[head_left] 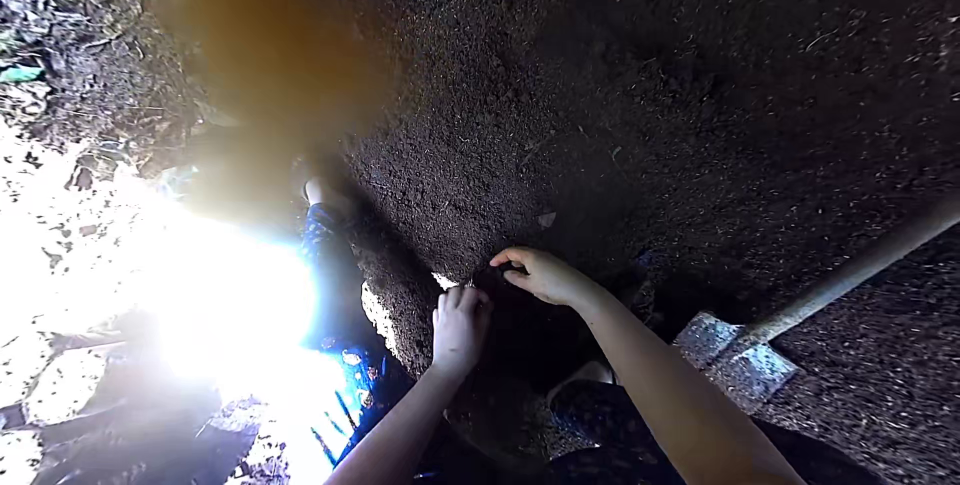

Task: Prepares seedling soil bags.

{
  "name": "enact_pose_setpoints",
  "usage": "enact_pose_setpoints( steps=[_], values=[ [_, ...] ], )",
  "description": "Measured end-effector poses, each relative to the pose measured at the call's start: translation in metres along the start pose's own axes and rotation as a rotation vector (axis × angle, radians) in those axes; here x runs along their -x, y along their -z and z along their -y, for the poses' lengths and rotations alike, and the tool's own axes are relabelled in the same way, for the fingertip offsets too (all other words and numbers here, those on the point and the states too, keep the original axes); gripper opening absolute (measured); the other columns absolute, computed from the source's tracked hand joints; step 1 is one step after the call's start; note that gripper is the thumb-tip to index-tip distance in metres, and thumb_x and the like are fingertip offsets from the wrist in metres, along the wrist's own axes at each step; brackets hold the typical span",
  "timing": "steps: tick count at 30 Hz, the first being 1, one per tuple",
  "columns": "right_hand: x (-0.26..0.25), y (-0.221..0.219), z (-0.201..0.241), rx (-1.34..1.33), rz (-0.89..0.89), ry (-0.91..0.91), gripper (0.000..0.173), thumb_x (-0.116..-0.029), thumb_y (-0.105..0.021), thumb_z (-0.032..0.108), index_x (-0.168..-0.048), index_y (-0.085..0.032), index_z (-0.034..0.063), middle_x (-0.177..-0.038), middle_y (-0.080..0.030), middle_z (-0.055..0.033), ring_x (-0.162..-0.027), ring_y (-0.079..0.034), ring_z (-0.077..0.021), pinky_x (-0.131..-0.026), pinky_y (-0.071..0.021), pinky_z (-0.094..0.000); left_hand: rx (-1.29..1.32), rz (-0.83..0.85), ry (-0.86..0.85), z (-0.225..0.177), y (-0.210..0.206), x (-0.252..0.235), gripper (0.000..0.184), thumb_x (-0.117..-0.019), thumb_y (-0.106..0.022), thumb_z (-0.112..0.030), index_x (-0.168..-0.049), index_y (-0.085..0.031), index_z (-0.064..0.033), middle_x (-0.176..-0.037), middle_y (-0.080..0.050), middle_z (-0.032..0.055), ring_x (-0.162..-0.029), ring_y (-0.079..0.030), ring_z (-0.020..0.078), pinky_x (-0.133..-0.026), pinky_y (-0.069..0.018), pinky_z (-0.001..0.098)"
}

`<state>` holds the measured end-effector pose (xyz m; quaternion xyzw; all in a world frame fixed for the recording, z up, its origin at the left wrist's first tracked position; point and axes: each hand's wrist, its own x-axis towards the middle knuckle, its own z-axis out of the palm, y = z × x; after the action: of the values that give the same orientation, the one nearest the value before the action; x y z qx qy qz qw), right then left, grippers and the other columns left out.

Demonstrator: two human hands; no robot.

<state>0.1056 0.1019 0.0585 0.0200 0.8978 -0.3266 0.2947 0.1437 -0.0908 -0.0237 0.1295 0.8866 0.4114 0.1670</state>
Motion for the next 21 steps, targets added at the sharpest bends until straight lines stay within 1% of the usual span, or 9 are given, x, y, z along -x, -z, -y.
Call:
enact_pose_setpoints(
  steps=[2, 5, 8, 11, 14, 16, 18, 19, 21],
  values=[
    [0.006, -0.01, -0.014, 0.055, -0.14, -0.017, 0.042, -0.1059, -0.043, 0.007, -0.145, -0.057, 0.0124, -0.151, -0.053, -0.01, -0.133, -0.056, -0.0235, -0.111, -0.0458, -0.0425, 0.165, 0.122, 0.296, 0.011, 0.008, -0.007, 0.046, -0.106, -0.055, -0.034, -0.136, -0.054, 0.0005, -0.133, -0.06, 0.0234, -0.126, -0.059, 0.0362, -0.107, -0.048, 0.0528],
    [0.01, -0.051, -0.031, 0.24, -0.26, -0.043, 0.067, -0.0989, -0.047, 0.0, -0.162, -0.033, 0.0202, -0.168, -0.029, -0.0036, -0.138, -0.053, -0.0285, -0.106, -0.051, -0.0506, 0.268, 0.345, 0.52, 0.018, 0.002, -0.017, 0.069, -0.1074, -0.041, -0.056, -0.154, -0.038, -0.0051, -0.142, -0.058, 0.0245, -0.132, -0.057, 0.0381, -0.11, -0.0439, 0.0595],
    [0.017, -0.098, -0.037, 0.307, -0.255, -0.046, 0.08, -0.0945, -0.051, -0.001, -0.165, -0.022, 0.0219, -0.172, -0.019, 0.0006, -0.125, -0.064, -0.0308, -0.09, -0.0576, -0.0518, 0.257, 0.443, 0.474, 0.015, -0.005, -0.024, 0.068, -0.1092, -0.033, -0.056, -0.148, -0.049, -0.0021, -0.138, -0.059, 0.0261, -0.13, -0.057, 0.0389, -0.109, -0.0431, 0.0599],
    [0.012, -0.12, -0.035, 0.386, -0.148, -0.13, 0.078, -0.0977, -0.044, -0.002, -0.166, -0.016, 0.0211, -0.173, -0.011, 0.0029, -0.105, -0.071, -0.0292, -0.08, -0.0597, -0.0489, 0.058, 0.468, 0.361, -0.002, -0.001, -0.028, 0.049, -0.1142, -0.028, -0.032, -0.139, -0.055, 0.0006, -0.132, -0.063, 0.0254, -0.127, -0.06, 0.0378, -0.107, -0.0451, 0.0573],
    [0.01, -0.109, -0.026, 0.411, -0.03, -0.165, 0.07, -0.1025, -0.035, -0.002, -0.166, -0.016, 0.0211, -0.174, -0.008, 0.0022, -0.106, -0.071, -0.0319, -0.082, -0.0582, -0.0517, -0.091, 0.463, 0.321, -0.004, 0.001, -0.028, 0.045, -0.1129, -0.031, -0.031, -0.132, -0.06, -0.0029, -0.126, -0.067, 0.0226, -0.121, -0.064, 0.0376, -0.101, -0.049, 0.059],
    [0.013, -0.082, -0.026, 0.291, -0.001, -0.123, 0.066, -0.1015, -0.04, 0.002, -0.163, -0.031, 0.0248, -0.173, -0.015, 0.0035, -0.123, -0.064, -0.0313, -0.094, -0.0549, -0.0559, -0.074, 0.414, 0.313, -0.004, 0.011, -0.031, 0.044, -0.1112, -0.036, -0.034, -0.131, -0.064, -0.0065, -0.123, -0.068, 0.0205, -0.118, -0.065, 0.0374, -0.099, -0.0495, 0.0618],
    [0.015, -0.059, -0.038, 0.08, -0.206, -0.112, 0.044, -0.1035, -0.047, 0.012, -0.145, -0.059, 0.0211, -0.162, -0.042, -0.0021, -0.131, -0.059, -0.0264, -0.104, -0.0517, -0.0512, 0.031, 0.333, 0.336, -0.006, 0.027, -0.043, 0.049, -0.1097, -0.039, -0.039, -0.141, -0.058, -0.0071, -0.125, -0.068, 0.0218, -0.119, -0.064, 0.0387, -0.1, -0.0484, 0.0631],
    [0.014, -0.053, -0.047, -0.019, -0.287, -0.167, 0.039, -0.1054, -0.048, 0.02, -0.142, -0.06, 0.0175, -0.153, -0.05, -0.0099, -0.125, -0.061, -0.0276, -0.102, -0.0529, -0.0497, 0.085, 0.34, 0.364, -0.003, 0.031, -0.051, 0.055, -0.1088, -0.041, -0.046, -0.148, -0.048, -0.0079, -0.128, -0.065, 0.0234, -0.12, -0.063, 0.0395, -0.101, -0.0482, 0.0626],
    [0.004, -0.055, -0.068, -0.278, -0.243, -0.33, 0.058, -0.1057, -0.052, 0.046, -0.155, -0.043, 0.0171, -0.146, -0.052, -0.0203, -0.113, -0.065, -0.032, -0.095, -0.054, -0.0503, 0.149, 0.453, 0.432, 0.004, 0.029, -0.067, 0.071, -0.1046, -0.048, -0.058, -0.158, -0.029, -0.0147, -0.134, -0.06, 0.0275, -0.115, -0.064, 0.0402, -0.098, -0.0503, 0.0588]
  ],
)
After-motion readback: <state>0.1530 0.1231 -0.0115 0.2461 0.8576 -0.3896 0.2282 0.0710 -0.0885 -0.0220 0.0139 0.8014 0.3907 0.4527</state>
